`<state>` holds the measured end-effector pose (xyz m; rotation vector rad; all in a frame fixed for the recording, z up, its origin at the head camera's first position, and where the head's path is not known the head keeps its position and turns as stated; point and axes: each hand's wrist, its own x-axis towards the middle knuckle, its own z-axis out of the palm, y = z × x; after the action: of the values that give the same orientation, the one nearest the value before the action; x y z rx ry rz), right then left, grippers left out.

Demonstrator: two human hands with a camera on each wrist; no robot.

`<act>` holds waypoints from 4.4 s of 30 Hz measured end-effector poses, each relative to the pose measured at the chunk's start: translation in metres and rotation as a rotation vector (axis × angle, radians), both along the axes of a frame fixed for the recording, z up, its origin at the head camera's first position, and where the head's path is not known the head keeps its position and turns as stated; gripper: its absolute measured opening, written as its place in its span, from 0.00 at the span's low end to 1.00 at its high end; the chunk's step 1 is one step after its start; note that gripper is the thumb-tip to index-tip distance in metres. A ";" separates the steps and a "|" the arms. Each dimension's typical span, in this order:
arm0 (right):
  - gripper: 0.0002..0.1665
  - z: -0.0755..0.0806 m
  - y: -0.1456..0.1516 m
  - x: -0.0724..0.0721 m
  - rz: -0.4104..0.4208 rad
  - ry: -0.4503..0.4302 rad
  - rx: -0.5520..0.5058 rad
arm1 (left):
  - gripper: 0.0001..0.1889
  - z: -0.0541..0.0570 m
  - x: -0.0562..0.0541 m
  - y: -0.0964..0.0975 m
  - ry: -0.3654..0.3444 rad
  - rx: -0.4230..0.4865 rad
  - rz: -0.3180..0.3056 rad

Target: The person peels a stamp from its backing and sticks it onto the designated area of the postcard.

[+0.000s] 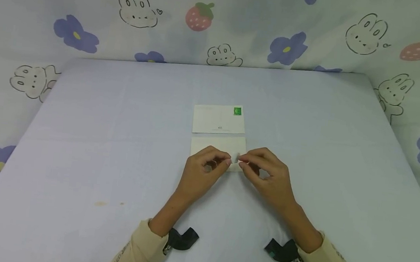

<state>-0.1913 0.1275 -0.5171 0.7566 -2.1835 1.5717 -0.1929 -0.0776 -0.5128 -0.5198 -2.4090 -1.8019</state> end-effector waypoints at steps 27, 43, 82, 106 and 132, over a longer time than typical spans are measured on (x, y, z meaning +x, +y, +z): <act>0.09 0.000 -0.008 -0.003 -0.036 0.046 0.056 | 0.05 -0.001 -0.001 0.000 0.064 -0.020 -0.038; 0.05 0.005 -0.007 -0.002 -0.097 0.029 0.026 | 0.05 0.000 -0.002 0.000 0.107 -0.041 -0.002; 0.02 0.007 0.038 -0.016 -0.220 -0.239 0.258 | 0.04 -0.001 -0.003 -0.001 0.075 -0.030 0.061; 0.12 0.012 0.016 -0.013 -0.151 0.190 0.178 | 0.05 0.001 -0.004 0.000 0.052 -0.021 0.098; 0.10 0.011 -0.009 -0.013 -0.157 0.379 0.278 | 0.07 0.006 0.002 0.003 -0.013 0.067 0.079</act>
<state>-0.2046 0.1186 -0.5062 0.8580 -2.1333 0.9671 -0.1909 -0.0746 -0.5063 -0.4016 -2.3333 -1.8508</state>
